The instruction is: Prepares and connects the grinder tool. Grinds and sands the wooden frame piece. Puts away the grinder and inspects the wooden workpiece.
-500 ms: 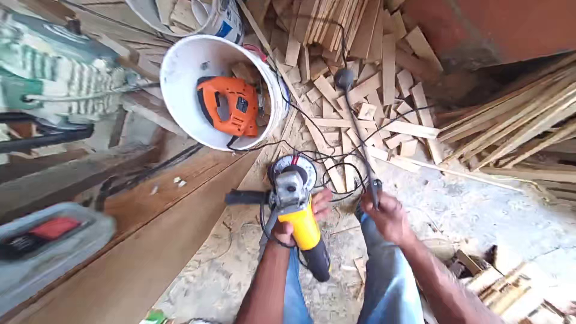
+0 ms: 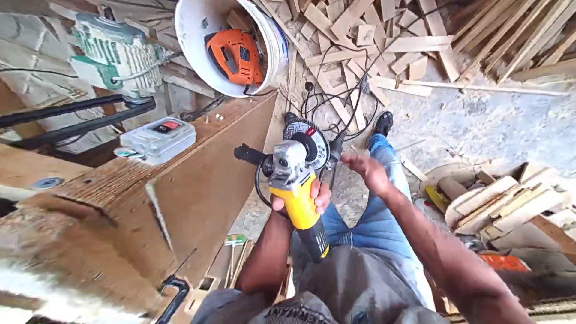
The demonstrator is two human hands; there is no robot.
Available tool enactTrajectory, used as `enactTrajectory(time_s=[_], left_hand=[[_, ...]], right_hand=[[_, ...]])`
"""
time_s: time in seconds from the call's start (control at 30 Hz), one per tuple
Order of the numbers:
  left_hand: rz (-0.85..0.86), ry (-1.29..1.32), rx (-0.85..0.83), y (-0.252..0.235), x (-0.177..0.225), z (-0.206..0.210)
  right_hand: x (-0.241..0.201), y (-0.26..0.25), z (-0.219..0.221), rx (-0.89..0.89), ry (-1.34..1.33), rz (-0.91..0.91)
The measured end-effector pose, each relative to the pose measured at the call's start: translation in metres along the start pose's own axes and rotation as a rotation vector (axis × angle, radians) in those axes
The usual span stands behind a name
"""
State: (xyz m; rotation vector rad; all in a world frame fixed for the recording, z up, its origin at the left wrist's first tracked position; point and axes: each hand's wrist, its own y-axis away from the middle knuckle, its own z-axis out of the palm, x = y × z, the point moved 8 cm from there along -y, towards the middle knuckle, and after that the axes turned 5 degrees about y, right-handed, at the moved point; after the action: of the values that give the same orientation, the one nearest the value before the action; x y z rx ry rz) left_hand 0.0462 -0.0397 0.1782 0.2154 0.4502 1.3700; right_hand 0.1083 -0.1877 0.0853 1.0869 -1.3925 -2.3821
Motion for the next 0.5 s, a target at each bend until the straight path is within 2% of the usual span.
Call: enactTrajectory(time_s=[0.03,0.1,0.17,0.27,0.33,0.4,0.43,0.47,0.5], left_hand=[[-0.022,-0.023,0.019,0.017,-0.008,0.009],[-0.04,-0.057,0.049,0.036,-0.017,0.021],[-0.052,-0.076,0.076,0.05,-0.026,0.03],[-0.029,-0.091,0.124,0.068,-0.033,0.043],[-0.015,-0.098,0.142,0.074,-0.039,0.055],[-0.036,-0.103,0.126,0.078,-0.052,0.07],[-0.049,-0.11,0.115,0.084,-0.064,0.08],[-0.047,-0.129,0.097,0.091,-0.076,0.09],[-0.027,-0.168,0.077,0.095,-0.085,0.098]], right_hand=[[-0.023,-0.009,0.014,0.021,-0.292,0.016],[-0.063,-0.025,0.038,0.03,-0.601,0.02],[-0.084,-0.03,0.046,0.145,-0.602,0.027],[-0.091,-0.023,0.048,0.176,-0.493,0.028],[-0.093,-0.012,0.049,0.217,-0.601,0.071],[-0.093,-0.013,0.023,0.37,-0.765,0.064],[-0.088,-0.022,-0.01,0.468,-0.817,0.039],[-0.081,-0.031,-0.048,0.555,-0.776,0.036],[-0.076,-0.037,-0.084,0.59,-0.621,0.078]])
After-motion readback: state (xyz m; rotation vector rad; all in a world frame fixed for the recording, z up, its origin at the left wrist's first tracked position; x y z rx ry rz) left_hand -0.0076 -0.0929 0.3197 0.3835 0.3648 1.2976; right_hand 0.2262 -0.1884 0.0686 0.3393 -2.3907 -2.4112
